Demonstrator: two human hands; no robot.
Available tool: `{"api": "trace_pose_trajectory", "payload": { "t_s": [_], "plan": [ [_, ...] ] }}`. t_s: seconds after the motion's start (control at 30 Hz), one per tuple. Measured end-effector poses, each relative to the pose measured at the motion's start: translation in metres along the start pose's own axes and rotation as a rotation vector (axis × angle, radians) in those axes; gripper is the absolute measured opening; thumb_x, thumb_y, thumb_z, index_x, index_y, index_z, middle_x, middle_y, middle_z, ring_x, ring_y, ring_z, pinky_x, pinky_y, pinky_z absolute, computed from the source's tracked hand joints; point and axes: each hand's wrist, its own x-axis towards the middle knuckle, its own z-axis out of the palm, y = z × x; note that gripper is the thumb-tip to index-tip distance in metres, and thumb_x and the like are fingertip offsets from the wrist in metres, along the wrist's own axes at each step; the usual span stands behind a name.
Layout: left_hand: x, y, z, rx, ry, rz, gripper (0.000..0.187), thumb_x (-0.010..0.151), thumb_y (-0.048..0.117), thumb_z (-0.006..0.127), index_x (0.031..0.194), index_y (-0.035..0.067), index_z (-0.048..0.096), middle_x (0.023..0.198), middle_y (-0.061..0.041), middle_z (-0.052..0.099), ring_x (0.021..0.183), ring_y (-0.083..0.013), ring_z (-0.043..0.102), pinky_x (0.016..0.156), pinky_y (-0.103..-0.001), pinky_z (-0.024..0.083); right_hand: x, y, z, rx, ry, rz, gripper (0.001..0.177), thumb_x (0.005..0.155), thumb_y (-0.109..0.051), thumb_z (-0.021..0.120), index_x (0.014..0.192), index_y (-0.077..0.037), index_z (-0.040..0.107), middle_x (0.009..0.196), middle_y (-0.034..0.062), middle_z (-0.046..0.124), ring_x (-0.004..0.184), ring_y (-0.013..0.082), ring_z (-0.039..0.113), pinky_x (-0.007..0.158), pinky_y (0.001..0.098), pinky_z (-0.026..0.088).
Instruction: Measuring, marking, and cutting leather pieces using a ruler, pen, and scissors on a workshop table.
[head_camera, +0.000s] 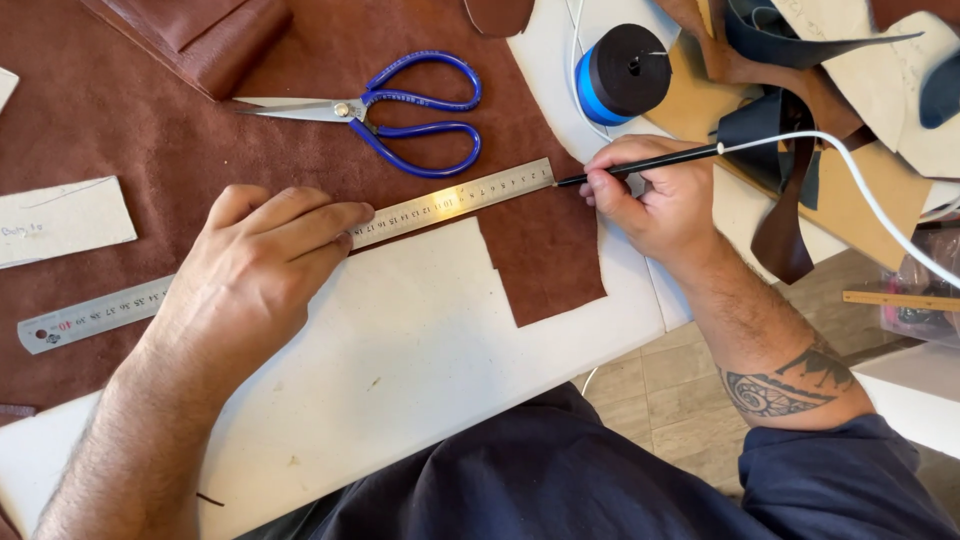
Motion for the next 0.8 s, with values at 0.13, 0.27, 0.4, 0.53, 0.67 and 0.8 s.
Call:
{"api": "trace_pose_trajectory", "payload": {
  "t_s": [0.13,0.27,0.4,0.53,0.67,0.8],
  "plan": [
    [-0.001,0.0,0.001,-0.015,0.001,-0.008,0.014,0.094,-0.006,0.065,0.096,0.006,0.072,0.126,-0.002,0.074,0.109,-0.0231,0.065,0.082,-0.037,0.042,0.01,-0.012,0.006,0.038,-0.023,-0.03,0.018,0.104,-0.007,0.064,0.093,0.007,0.068,0.079,0.0169,0.07,0.068,0.0232,0.069,0.068,0.0323,0.054],
    [0.0,0.001,0.001,-0.049,0.013,0.007,0.012,0.097,-0.003,0.064,0.094,0.006,0.071,0.125,-0.002,0.075,0.107,-0.0232,0.065,0.081,-0.037,0.04,0.013,-0.023,0.007,0.17,-0.171,-0.136,0.014,0.098,-0.005,0.071,0.107,0.007,0.071,0.094,0.0199,0.075,0.081,0.0278,0.073,0.079,0.0345,0.062],
    [0.0,-0.001,0.0,-0.071,0.017,0.017,0.012,0.097,-0.002,0.063,0.092,0.006,0.07,0.124,-0.003,0.074,0.104,-0.0227,0.065,0.08,-0.036,0.039,0.008,-0.015,-0.004,0.161,-0.095,-0.012,0.012,0.1,-0.002,0.069,0.101,0.01,0.07,0.084,0.0213,0.072,0.069,0.0247,0.073,0.066,0.0299,0.061],
    [-0.002,-0.002,0.002,-0.064,0.015,0.018,0.016,0.094,-0.008,0.061,0.087,0.005,0.068,0.125,-0.004,0.074,0.103,-0.0229,0.065,0.079,-0.036,0.039,0.014,-0.019,0.006,0.13,-0.093,-0.029,0.015,0.1,-0.003,0.068,0.098,0.011,0.07,0.082,0.0213,0.072,0.07,0.0259,0.072,0.067,0.0308,0.057],
    [0.001,0.002,0.0,-0.069,0.014,0.02,0.013,0.094,-0.007,0.065,0.096,0.004,0.072,0.125,-0.003,0.075,0.106,-0.0237,0.066,0.08,-0.037,0.04,0.017,-0.026,0.016,0.147,-0.182,-0.191,0.012,0.097,-0.003,0.075,0.107,0.005,0.071,0.096,0.0191,0.074,0.083,0.0285,0.073,0.081,0.0356,0.06],
    [-0.002,0.0,0.002,-0.037,0.016,0.015,0.017,0.095,-0.008,0.065,0.101,0.005,0.073,0.126,-0.002,0.075,0.107,-0.0234,0.065,0.083,-0.036,0.04,0.013,-0.009,0.008,0.104,-0.188,-0.127,0.013,0.1,-0.009,0.069,0.101,0.003,0.073,0.089,0.0156,0.075,0.074,0.0218,0.07,0.069,0.0312,0.06]
  ]
}}
